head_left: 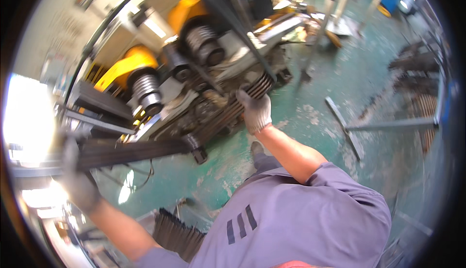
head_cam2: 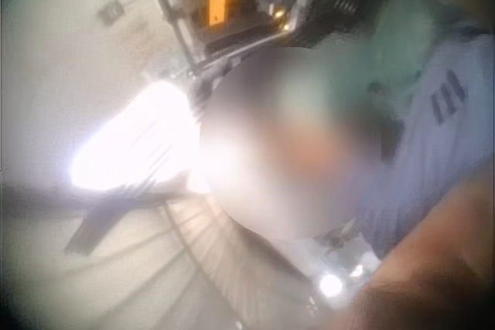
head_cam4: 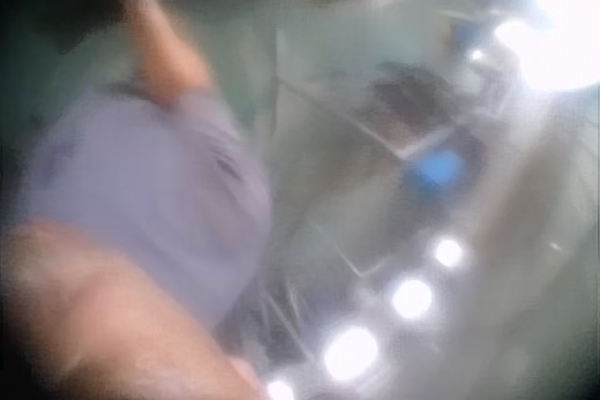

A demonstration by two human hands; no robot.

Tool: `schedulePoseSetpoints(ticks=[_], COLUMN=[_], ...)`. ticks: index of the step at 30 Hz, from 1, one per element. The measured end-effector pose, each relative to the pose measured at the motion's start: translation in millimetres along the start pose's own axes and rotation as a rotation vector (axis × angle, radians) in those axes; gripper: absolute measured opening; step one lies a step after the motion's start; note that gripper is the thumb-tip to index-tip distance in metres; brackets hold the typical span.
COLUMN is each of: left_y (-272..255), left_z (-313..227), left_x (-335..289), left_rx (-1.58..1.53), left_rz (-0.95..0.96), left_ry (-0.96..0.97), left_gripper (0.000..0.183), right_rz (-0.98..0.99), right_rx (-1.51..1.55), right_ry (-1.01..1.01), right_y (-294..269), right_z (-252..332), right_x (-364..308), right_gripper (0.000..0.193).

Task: The person takes metal bars from a stack and feeds them through a rolling machine, then places the processed bars onto a storage rack.

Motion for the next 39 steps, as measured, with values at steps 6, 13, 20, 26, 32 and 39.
schedulePoseSetpoints(ticks=[6,13,20,26,32,39], left_y=[95,305,456,561,596,554], left_z=[-3,-69,-175,-304,-377,-314], left_x=[-145,-321,-389,-401,-385,-416], left_rx=[-0.634,-1.397,-1.520,-1.200,-0.883,-0.459], left_rz=[0.048,0.532,1.059,1.235,1.152,0.919], left_ry=[-0.347,-0.962,-1.393,-1.220,-0.917,-1.079], left_gripper=[0.022,0.039,0.044,0.047,0.040,0.033], right_rz=[-0.273,-1.025,-1.176,-1.256,-1.187,-0.713], right_rx=[-0.108,-0.786,-1.223,-1.531,-1.607,-1.777], right_ry=[-0.188,-0.636,-0.701,-0.307,-0.199,-0.469], right_y=[-249,-497,-665,-824,-936,-950], right_z=[80,298,494,564,657,418], right_x=[-54,-132,-126,-13,120,167], right_gripper=[0.006,0.020,0.028,0.045,0.067,0.059])
Point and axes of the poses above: each hand's wrist, its own x-axis towards the middle knuckle, its own y-axis out of the palm, z = x × y, the point moved 1 cm from there along x, towards the middle knuckle, and after that the axes turned 7 degrees about x, right-handed, at the moved point
